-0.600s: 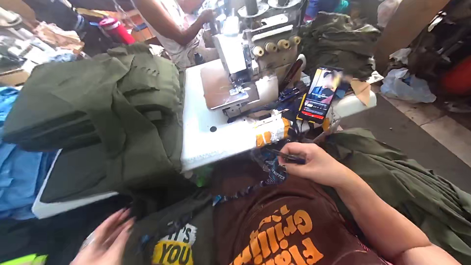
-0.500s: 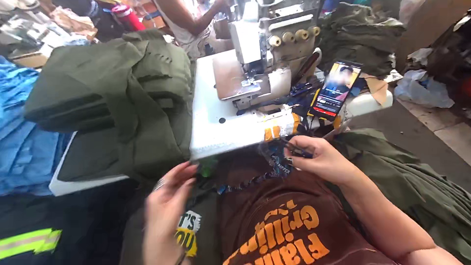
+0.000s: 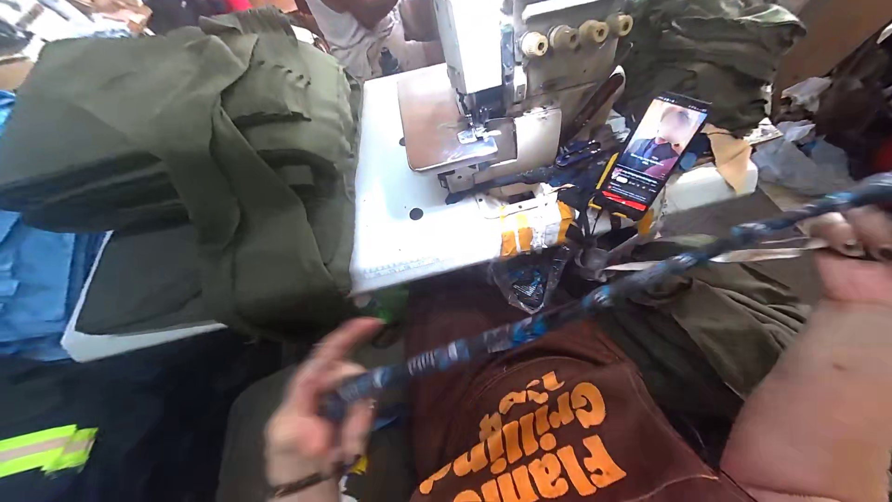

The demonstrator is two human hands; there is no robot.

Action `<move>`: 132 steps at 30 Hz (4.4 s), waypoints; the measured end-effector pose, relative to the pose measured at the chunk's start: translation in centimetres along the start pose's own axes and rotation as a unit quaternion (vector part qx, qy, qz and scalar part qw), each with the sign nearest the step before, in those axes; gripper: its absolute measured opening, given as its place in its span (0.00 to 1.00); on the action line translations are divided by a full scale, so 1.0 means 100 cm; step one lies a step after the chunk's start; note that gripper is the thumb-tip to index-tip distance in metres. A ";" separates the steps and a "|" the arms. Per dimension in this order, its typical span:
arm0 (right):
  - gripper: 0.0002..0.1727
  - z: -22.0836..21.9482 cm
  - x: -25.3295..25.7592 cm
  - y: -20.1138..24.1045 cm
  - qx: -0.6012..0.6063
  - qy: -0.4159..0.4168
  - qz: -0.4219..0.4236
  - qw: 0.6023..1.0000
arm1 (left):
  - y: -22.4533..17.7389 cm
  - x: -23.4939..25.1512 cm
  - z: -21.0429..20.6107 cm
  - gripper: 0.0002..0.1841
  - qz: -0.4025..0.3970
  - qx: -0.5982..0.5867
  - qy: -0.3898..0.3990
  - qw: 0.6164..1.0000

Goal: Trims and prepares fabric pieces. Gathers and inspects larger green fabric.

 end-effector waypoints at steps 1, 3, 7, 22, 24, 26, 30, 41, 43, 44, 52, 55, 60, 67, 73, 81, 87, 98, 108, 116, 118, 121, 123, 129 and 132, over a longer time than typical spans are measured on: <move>0.21 0.008 0.003 0.001 0.005 -0.001 0.000 1.000 | -0.016 -0.020 0.020 0.31 -0.103 -0.017 -0.051 0.993; 0.20 -0.013 -0.014 -0.004 -0.048 0.025 -0.021 0.998 | -0.050 -0.066 0.064 0.21 -0.183 -0.049 -0.179 0.965; 0.12 -0.096 -0.082 -0.033 -0.191 0.169 -0.127 0.959 | -0.071 -0.106 0.092 0.21 -0.001 0.279 -0.609 0.742; 0.10 -0.148 -0.129 -0.038 -0.033 0.324 -0.187 0.927 | 0.032 0.114 -0.099 0.35 0.039 0.429 -0.005 0.903; 0.12 -0.130 -0.101 -0.019 0.054 0.242 -0.146 0.958 | 0.024 0.112 -0.078 0.38 0.122 0.341 0.098 0.927; 0.22 -0.102 -0.064 -0.004 0.144 0.209 -0.083 0.964 | 0.015 0.088 -0.048 0.36 0.125 0.110 0.155 0.974; 0.25 -0.087 -0.051 0.007 0.064 0.158 -0.047 0.984 | -0.010 0.021 0.013 0.27 -0.002 0.067 -0.014 0.998; 0.06 -0.160 -0.151 -0.068 -0.115 0.451 -0.236 0.853 | 0.007 0.091 -0.056 0.30 -0.006 0.360 -0.137 0.923; 0.07 -0.160 -0.145 -0.064 -0.124 0.430 -0.199 0.872 | 0.016 0.111 -0.080 0.33 0.014 0.301 -0.058 0.952; 0.07 -0.157 -0.140 -0.063 -0.142 0.412 -0.178 0.882 | 0.018 0.117 -0.088 0.33 0.033 0.256 -0.032 0.965; 0.05 -0.126 -0.126 -0.083 -0.234 0.376 -0.178 0.879 | 0.033 0.148 -0.085 0.20 0.047 0.242 0.060 0.967; 0.05 -0.121 -0.122 -0.100 -0.250 0.371 -0.187 0.874 | 0.043 0.156 -0.076 0.14 0.073 0.239 0.083 0.965; 0.10 -0.097 -0.110 -0.127 -0.301 0.429 -0.165 0.836 | 0.066 0.163 -0.062 0.21 0.108 0.310 0.040 0.944; 0.18 -0.054 -0.125 -0.134 -0.298 0.429 -0.295 0.800 | 0.096 0.171 -0.041 0.34 0.135 0.275 -0.033 0.951; 0.13 -0.055 -0.139 -0.146 -0.275 0.413 -0.348 0.795 | 0.099 0.174 -0.045 0.34 0.146 0.280 -0.021 0.948; 0.13 -0.074 -0.142 -0.152 -0.237 0.403 -0.359 0.808 | 0.099 0.174 -0.046 0.34 0.156 0.286 -0.022 0.945; 0.12 -0.076 -0.144 -0.154 -0.232 0.401 -0.351 0.814 | 0.099 0.174 -0.047 0.35 0.149 0.291 -0.021 0.945; 0.11 -0.074 -0.145 -0.156 -0.230 0.399 -0.345 0.818 | 0.103 0.175 -0.049 0.35 0.160 0.282 -0.025 0.946; 0.10 -0.076 -0.146 -0.166 -0.243 0.379 -0.342 0.825 | 0.108 0.177 -0.048 0.39 0.176 0.284 -0.021 0.942; 0.12 -0.070 -0.147 -0.164 -0.273 0.402 -0.358 0.797 | 0.107 0.178 -0.057 0.47 0.199 0.365 -0.079 0.906; 0.08 -0.076 -0.146 -0.164 -0.277 0.377 -0.338 0.817 | 0.104 0.177 -0.062 0.48 0.188 0.358 -0.077 0.911; 0.04 -0.082 -0.132 -0.164 -0.280 0.313 -0.309 0.853 | 0.092 0.171 -0.070 0.42 0.191 0.323 -0.046 0.926; 0.04 -0.083 -0.119 -0.160 -0.275 0.288 -0.300 0.867 | 0.085 0.168 -0.072 0.29 0.188 0.311 -0.017 0.932; 0.22 -0.062 -0.110 -0.150 -0.284 0.395 -0.280 0.827 | 0.089 0.177 -0.061 0.23 0.143 0.284 -0.012 0.948; 0.19 -0.050 -0.121 -0.146 -0.275 0.389 -0.324 0.817 | 0.094 0.181 -0.053 0.26 0.134 0.255 -0.023 0.957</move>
Point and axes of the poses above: each hand's wrist, its own x-axis towards the middle knuckle, its own z-axis out of the back of the hand, y = z × x, the point moved 1 cm from there along x, towards the middle knuckle, and after that the axes turned 10 degrees about z, right-handed, at the moved point
